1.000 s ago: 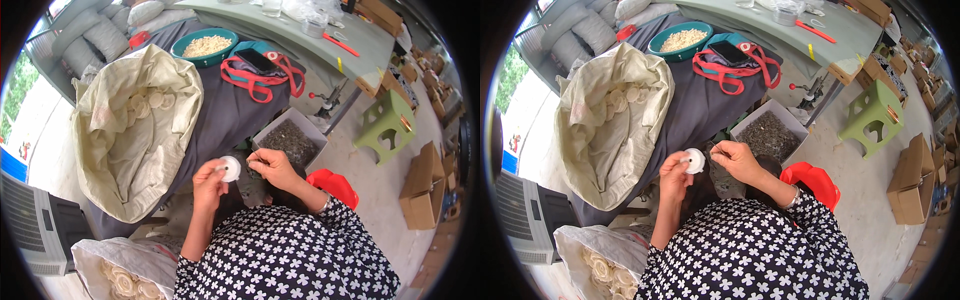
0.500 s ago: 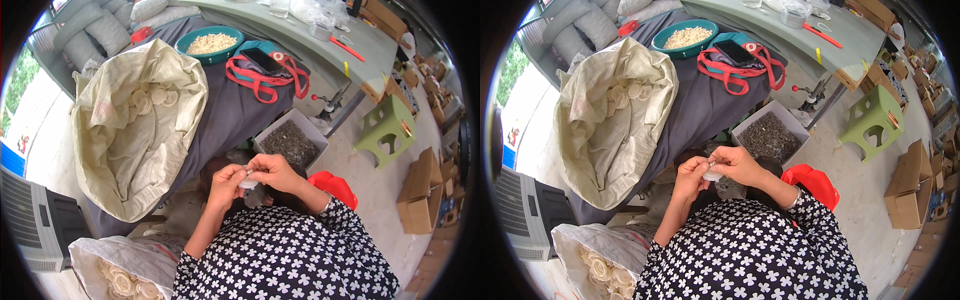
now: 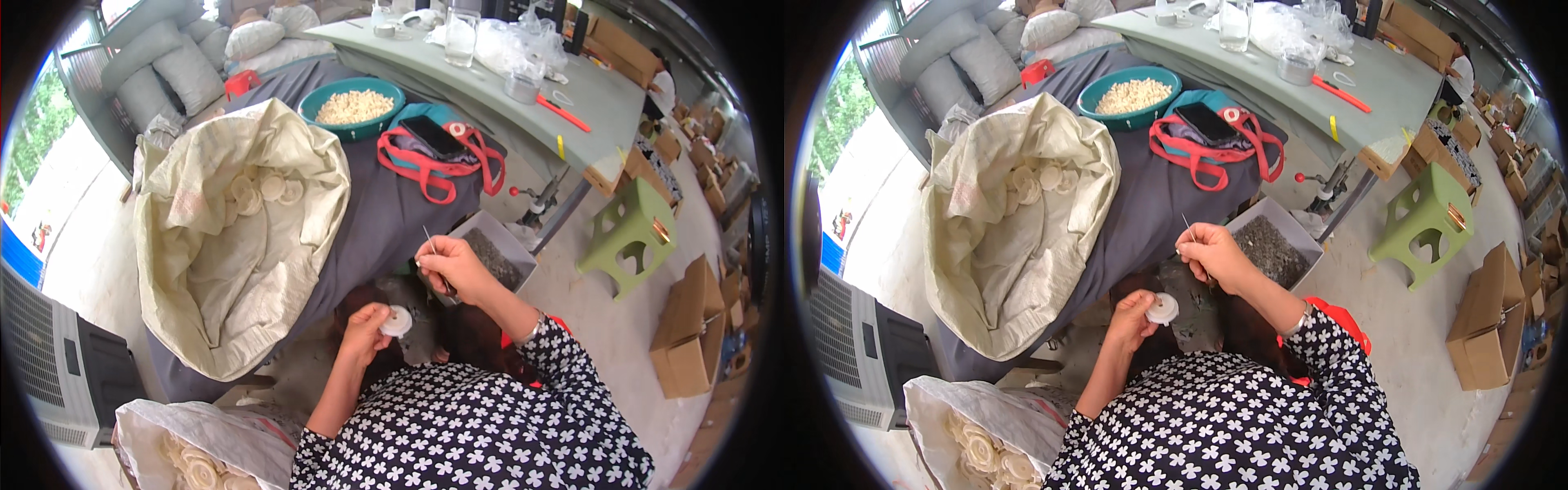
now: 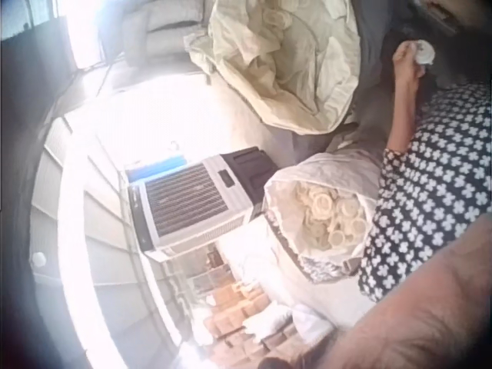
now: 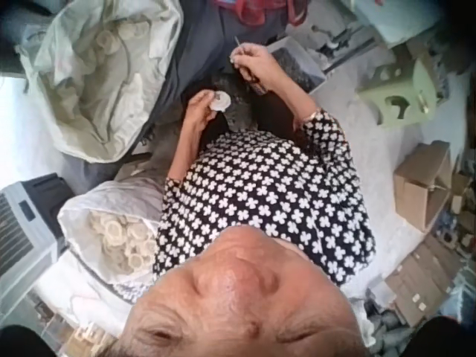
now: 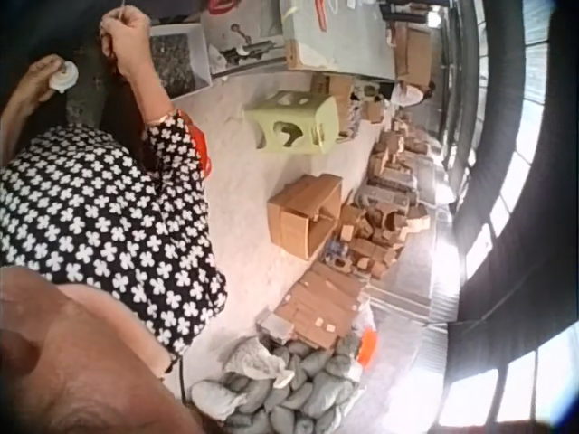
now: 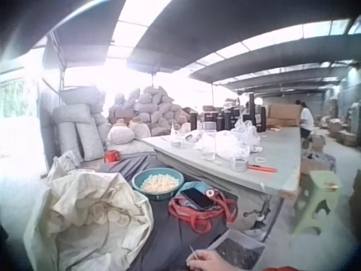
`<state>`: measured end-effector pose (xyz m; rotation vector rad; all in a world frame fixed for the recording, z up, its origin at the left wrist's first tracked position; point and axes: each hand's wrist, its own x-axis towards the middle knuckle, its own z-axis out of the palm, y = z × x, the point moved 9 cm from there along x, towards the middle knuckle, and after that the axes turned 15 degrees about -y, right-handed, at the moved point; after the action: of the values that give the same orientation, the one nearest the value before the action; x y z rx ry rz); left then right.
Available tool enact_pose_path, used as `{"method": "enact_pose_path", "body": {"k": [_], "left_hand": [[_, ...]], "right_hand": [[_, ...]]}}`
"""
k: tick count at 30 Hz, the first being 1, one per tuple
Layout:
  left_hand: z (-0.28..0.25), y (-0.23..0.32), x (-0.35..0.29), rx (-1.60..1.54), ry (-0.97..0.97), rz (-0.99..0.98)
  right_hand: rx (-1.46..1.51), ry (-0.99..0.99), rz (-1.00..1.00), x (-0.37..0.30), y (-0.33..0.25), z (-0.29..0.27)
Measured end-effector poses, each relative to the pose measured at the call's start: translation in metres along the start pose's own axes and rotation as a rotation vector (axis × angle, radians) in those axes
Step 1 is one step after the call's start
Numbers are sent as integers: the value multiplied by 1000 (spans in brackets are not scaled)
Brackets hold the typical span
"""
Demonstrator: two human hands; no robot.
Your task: Assembling small metal pins or springs into white circular plastic components.
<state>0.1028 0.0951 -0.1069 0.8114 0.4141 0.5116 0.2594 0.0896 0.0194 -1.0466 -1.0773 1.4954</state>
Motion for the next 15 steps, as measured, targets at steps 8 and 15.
{"method": "enact_pose_path", "body": {"k": [8,15], "left_hand": [[-26,-24,-3,-29,14,-34],[-37,-27,-12,18,116,-51]], "right_hand": [[-220,49,-357,129,-141,-36],[-292,371,-443,149,-163,-83]]}}
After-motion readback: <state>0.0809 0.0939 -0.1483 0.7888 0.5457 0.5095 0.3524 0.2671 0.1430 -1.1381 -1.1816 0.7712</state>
